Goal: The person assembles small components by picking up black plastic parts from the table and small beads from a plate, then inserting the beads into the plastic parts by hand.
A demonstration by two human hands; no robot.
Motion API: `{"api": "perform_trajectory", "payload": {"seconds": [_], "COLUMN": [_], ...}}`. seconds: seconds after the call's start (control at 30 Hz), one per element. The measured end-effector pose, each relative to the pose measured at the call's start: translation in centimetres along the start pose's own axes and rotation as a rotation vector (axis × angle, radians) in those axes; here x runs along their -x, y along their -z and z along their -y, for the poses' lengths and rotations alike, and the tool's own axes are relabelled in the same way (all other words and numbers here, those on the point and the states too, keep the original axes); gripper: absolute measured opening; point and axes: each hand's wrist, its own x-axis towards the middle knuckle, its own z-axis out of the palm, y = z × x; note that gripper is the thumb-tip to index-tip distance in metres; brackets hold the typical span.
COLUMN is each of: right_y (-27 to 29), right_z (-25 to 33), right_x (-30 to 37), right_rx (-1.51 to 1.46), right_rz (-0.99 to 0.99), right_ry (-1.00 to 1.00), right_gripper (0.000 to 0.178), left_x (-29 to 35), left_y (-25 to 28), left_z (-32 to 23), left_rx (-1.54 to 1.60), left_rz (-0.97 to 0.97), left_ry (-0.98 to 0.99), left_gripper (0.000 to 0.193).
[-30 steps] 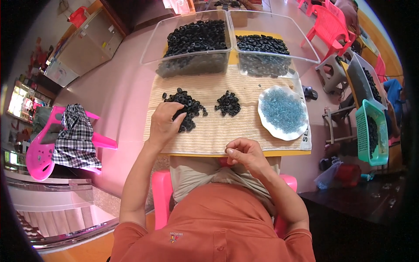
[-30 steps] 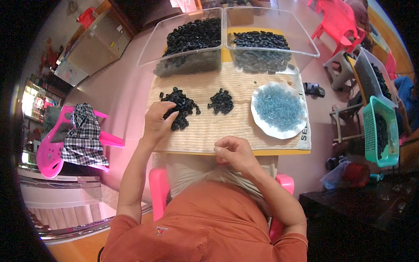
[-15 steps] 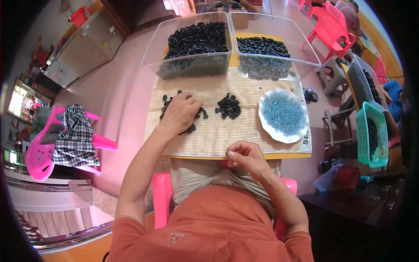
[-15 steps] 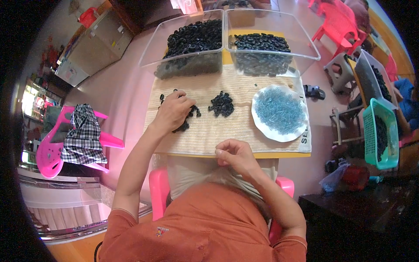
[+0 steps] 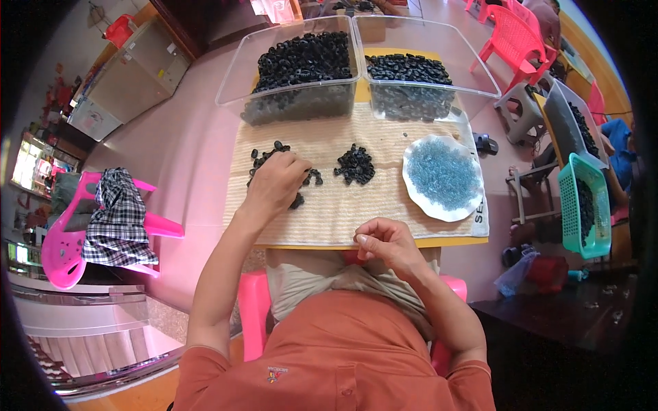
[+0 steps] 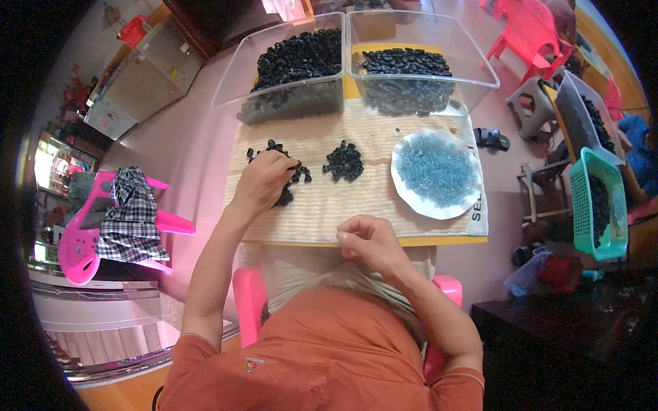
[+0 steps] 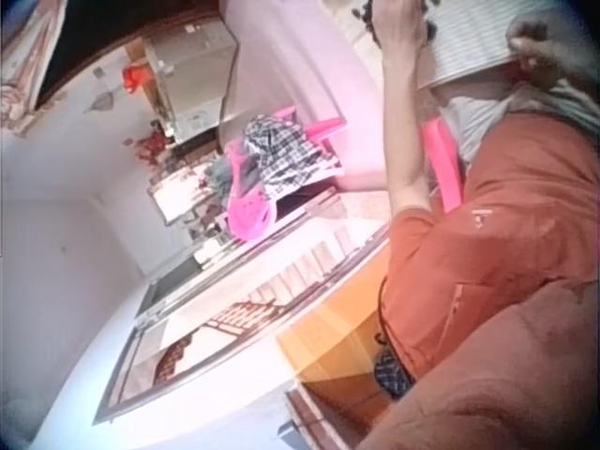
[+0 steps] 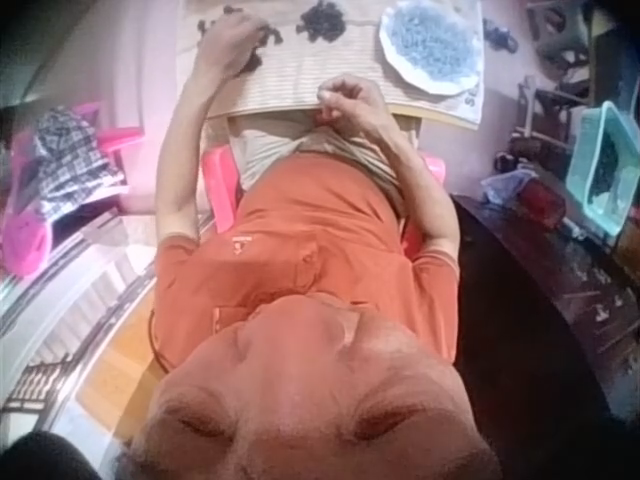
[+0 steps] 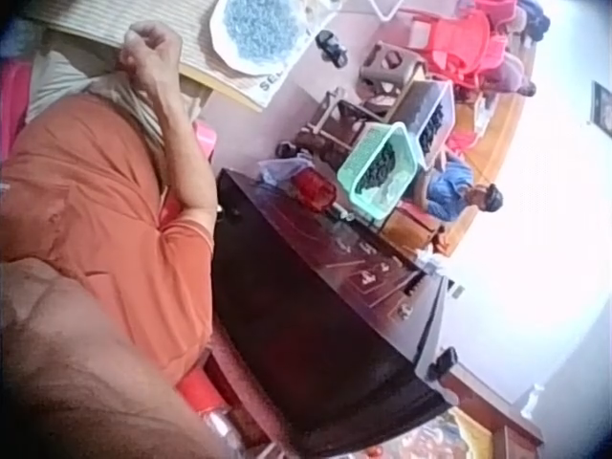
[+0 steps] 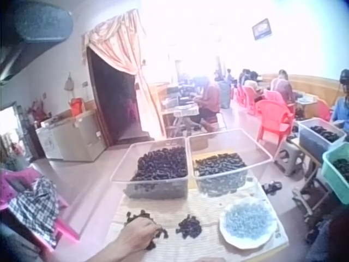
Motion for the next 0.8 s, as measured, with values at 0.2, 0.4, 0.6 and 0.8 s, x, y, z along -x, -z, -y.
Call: {"api": "perform_trajectory", "payload": {"seconds": [0.2,0.4,0.6,0.8], "right_y": [0.2,0.1,2.6,5.6], "right_z": [-0.3,0.7,4.7,6.6], "right_x": [-0.2,0.1,1.6,2.9], "right_rx": [0.029,0.332,1.035,1.492], "right_rz": [-0.024,-0.179,-0.507,-0.722], "right_ry": [0.066,0.169,0.718,0.532], "right_gripper": [0.016,0.011,0.013,0.016], "left_x": [1.7,3.1,3.7,4.0], "left_y": [0.1,-2.5,-3.6,-3.8], "left_z": [-4.0,-5.8,-7.1,-8.0], "left_rx": [0.289,0.572,0.734,0.823], "left_rz": [-0.158,-0.234,-0.203,-0.174], "left_ry": [0.126,0.267,0.337,0.345], "left_gripper": [0.017,0.016,0.013,0.013]}}
